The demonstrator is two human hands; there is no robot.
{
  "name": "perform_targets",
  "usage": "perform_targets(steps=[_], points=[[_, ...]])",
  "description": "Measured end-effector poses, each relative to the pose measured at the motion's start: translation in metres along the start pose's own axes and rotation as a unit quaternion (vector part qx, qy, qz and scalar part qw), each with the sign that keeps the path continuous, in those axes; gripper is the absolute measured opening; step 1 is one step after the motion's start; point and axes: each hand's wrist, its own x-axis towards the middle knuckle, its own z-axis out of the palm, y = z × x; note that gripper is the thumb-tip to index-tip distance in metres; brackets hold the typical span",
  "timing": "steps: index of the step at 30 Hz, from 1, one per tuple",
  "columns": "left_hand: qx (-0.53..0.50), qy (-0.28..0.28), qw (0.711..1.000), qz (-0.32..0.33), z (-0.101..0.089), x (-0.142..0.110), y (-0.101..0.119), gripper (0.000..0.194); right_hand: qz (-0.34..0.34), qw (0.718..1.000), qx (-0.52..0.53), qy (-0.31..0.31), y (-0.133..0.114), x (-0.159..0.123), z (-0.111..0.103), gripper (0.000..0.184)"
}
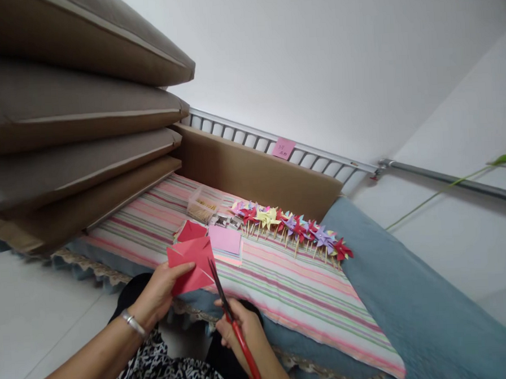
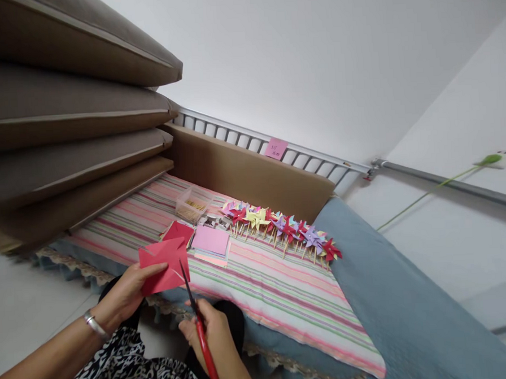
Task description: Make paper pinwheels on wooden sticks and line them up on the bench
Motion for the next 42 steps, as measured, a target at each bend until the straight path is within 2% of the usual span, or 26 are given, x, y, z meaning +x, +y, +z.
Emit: perform_targets(steps=[4,9,14,21,33,42], points=[[0.022,-0.004,1.000,-0.016,-0.005,0.004,0.006,0.029,0.022,0.996,-0.070,-0.057,0.003,-0.014,-0.013,0.030],[0.037,-0.036,0.998,-0.023,-0.007,0.004,0.010,0.032,0.051,0.991,-0.105,-0.062,-0.003,-0.016,-0.024,0.025],[0.049,-0.038,0.998,-0.031,-0.008,0.004,0.013,0.033,0.069,0.987,-0.119,-0.088,-0.015,-0.016,-0.030,0.022],[0.054,-0.063,0.996,-0.036,-0.008,0.004,0.009,0.035,0.075,0.986,-0.112,-0.096,-0.017,-0.012,-0.031,0.023],[0.056,-0.054,0.996,-0.037,-0.003,0.001,0.010,0.036,0.075,0.986,-0.118,-0.093,-0.012,-0.009,-0.028,0.024],[0.055,-0.051,0.997,-0.037,-0.003,0.000,0.012,0.035,0.045,0.983,-0.143,-0.110,-0.015,-0.008,-0.032,0.025]])
